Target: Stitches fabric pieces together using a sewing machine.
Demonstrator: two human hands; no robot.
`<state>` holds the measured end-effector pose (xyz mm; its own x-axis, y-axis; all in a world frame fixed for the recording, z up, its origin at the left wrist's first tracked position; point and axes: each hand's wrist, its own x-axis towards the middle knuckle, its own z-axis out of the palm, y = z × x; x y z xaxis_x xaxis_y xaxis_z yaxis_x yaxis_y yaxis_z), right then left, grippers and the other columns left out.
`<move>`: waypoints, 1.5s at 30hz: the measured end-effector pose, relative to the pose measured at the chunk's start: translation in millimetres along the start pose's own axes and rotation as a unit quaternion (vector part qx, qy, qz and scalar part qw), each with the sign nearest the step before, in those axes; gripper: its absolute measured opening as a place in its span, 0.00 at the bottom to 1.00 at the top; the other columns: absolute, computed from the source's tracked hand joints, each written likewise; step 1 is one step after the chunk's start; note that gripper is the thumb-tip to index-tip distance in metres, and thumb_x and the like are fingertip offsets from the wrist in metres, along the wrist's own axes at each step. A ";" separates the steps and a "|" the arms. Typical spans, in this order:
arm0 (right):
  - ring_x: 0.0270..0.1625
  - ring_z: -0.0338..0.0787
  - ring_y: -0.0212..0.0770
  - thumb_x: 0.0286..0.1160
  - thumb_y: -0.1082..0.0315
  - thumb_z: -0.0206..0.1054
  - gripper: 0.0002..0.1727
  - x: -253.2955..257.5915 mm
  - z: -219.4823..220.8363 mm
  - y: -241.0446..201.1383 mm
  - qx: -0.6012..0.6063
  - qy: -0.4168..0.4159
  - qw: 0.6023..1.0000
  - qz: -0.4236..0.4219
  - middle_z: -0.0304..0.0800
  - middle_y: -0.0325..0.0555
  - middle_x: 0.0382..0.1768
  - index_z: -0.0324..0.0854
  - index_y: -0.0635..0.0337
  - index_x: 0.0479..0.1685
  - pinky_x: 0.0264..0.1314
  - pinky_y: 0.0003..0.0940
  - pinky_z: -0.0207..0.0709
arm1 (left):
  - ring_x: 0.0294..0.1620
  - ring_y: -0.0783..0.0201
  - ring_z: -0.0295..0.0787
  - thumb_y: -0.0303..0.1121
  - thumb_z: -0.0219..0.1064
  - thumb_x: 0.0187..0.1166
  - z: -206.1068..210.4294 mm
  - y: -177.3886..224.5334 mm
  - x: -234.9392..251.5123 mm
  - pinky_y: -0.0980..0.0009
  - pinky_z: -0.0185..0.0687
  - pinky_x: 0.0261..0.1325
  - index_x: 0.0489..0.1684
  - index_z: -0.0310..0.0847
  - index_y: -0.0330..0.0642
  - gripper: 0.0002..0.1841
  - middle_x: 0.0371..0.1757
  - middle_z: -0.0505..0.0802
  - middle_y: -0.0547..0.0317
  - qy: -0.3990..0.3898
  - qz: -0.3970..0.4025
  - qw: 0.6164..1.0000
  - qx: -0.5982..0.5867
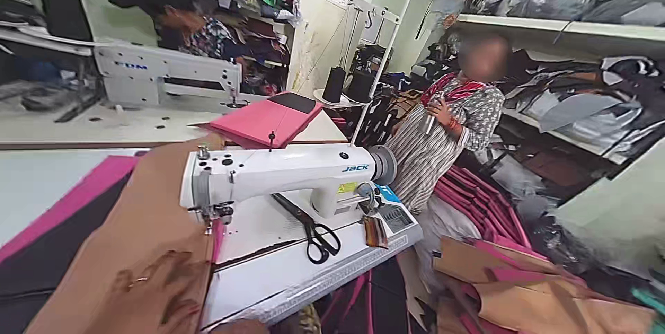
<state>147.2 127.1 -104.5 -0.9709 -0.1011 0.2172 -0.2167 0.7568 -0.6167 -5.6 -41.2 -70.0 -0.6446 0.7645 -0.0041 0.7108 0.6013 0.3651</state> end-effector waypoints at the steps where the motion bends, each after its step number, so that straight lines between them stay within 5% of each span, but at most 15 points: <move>1: 0.48 0.97 0.57 0.78 0.69 0.66 0.12 -2.3 4.5 4.2 -0.012 0.020 0.999 -0.026 0.96 0.59 0.43 0.90 0.69 0.49 0.54 0.55 0.87 | 0.86 0.19 0.58 0.49 0.70 0.79 -2.8 0.0 -3.6 0.11 0.39 0.73 0.80 0.78 0.50 0.30 0.83 0.72 0.27 -0.001 -0.002 1.000 -0.003; 4: 0.50 0.97 0.55 0.75 0.72 0.68 0.10 -7.3 10.0 3.2 -0.043 0.057 0.996 -0.061 0.97 0.57 0.44 0.92 0.68 0.47 0.58 0.50 0.88 | 0.86 0.24 0.62 0.48 0.79 0.68 -0.3 -7.3 -6.7 0.08 0.39 0.71 0.75 0.85 0.55 0.31 0.81 0.78 0.36 0.044 0.006 0.999 -0.024; 6: 0.47 0.97 0.50 0.72 0.68 0.70 0.10 -6.9 17.2 10.5 -0.082 0.109 0.983 -0.127 0.97 0.51 0.41 0.92 0.64 0.43 0.54 0.44 0.89 | 0.87 0.28 0.61 0.55 0.77 0.68 3.1 -16.3 -5.2 0.10 0.42 0.72 0.77 0.83 0.60 0.33 0.83 0.78 0.41 0.035 0.004 0.999 -0.014; 10: 0.58 0.93 0.49 0.76 0.37 0.61 0.30 -1.7 35.7 35.5 -0.175 0.173 0.948 -0.202 0.95 0.47 0.54 0.90 0.53 0.55 0.58 0.46 0.86 | 0.92 0.34 0.55 0.59 0.72 0.73 0.9 -16.4 -6.4 0.14 0.34 0.79 0.83 0.77 0.63 0.35 0.87 0.72 0.45 -0.001 -0.018 1.000 -0.026; 12: 0.58 0.92 0.49 0.75 0.33 0.56 0.33 -0.6 44.5 41.0 -0.209 0.188 0.935 -0.217 0.94 0.47 0.57 0.88 0.51 0.59 0.57 0.46 0.84 | 0.93 0.38 0.53 0.60 0.69 0.75 4.7 -19.1 -9.6 0.16 0.28 0.81 0.82 0.77 0.65 0.33 0.88 0.72 0.47 0.008 -0.017 1.000 -0.025; 18: 0.55 0.89 0.46 0.65 0.46 0.61 0.28 4.4 57.6 41.6 -0.274 0.231 0.908 -0.218 0.93 0.45 0.56 0.86 0.49 0.62 0.56 0.43 0.76 | 0.91 0.35 0.57 0.57 0.68 0.75 10.4 -21.7 -10.6 0.14 0.32 0.79 0.78 0.81 0.62 0.30 0.85 0.76 0.46 0.051 0.010 0.998 -0.025; 26: 0.57 0.90 0.44 0.67 0.63 0.63 0.15 21.8 62.7 29.8 -0.296 0.280 0.885 -0.227 0.94 0.42 0.56 0.90 0.48 0.51 0.59 0.41 0.78 | 0.93 0.33 0.49 0.51 0.66 0.82 -11.1 -10.4 -2.5 0.14 0.35 0.78 0.84 0.74 0.60 0.29 0.90 0.67 0.47 -0.066 -0.019 0.997 0.016; 30: 0.57 0.93 0.43 0.68 0.65 0.60 0.13 29.8 57.5 24.2 -0.280 0.273 0.893 -0.223 0.96 0.42 0.55 0.91 0.49 0.40 0.56 0.42 0.81 | 0.96 0.40 0.46 0.41 0.60 0.84 -10.1 -0.1 3.3 0.17 0.32 0.81 0.86 0.68 0.45 0.29 0.92 0.67 0.53 -0.093 -0.004 0.995 0.044; 40: 0.58 0.94 0.38 0.69 0.73 0.59 0.15 46.1 49.7 23.4 -0.267 0.284 0.897 -0.209 0.98 0.37 0.53 0.94 0.50 0.36 0.58 0.41 0.83 | 0.93 0.42 0.55 0.38 0.62 0.81 -21.7 4.5 30.3 0.23 0.46 0.82 0.78 0.75 0.43 0.25 0.88 0.74 0.54 -0.109 -0.031 0.992 0.064; 45: 0.56 0.96 0.38 0.67 0.74 0.61 0.14 59.7 44.0 25.2 -0.259 0.268 0.908 -0.191 0.99 0.38 0.51 0.94 0.51 0.34 0.56 0.41 0.84 | 0.95 0.43 0.50 0.38 0.60 0.86 -25.5 -0.3 44.3 0.26 0.43 0.85 0.86 0.69 0.46 0.28 0.91 0.70 0.56 -0.124 -0.046 0.989 0.065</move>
<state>79.3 111.8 -140.4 -0.6164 -0.1964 0.7626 -0.3161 0.9487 -0.0112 -41.5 -13.5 -46.5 -0.6308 0.7294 -0.2649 0.6935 0.6830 0.2291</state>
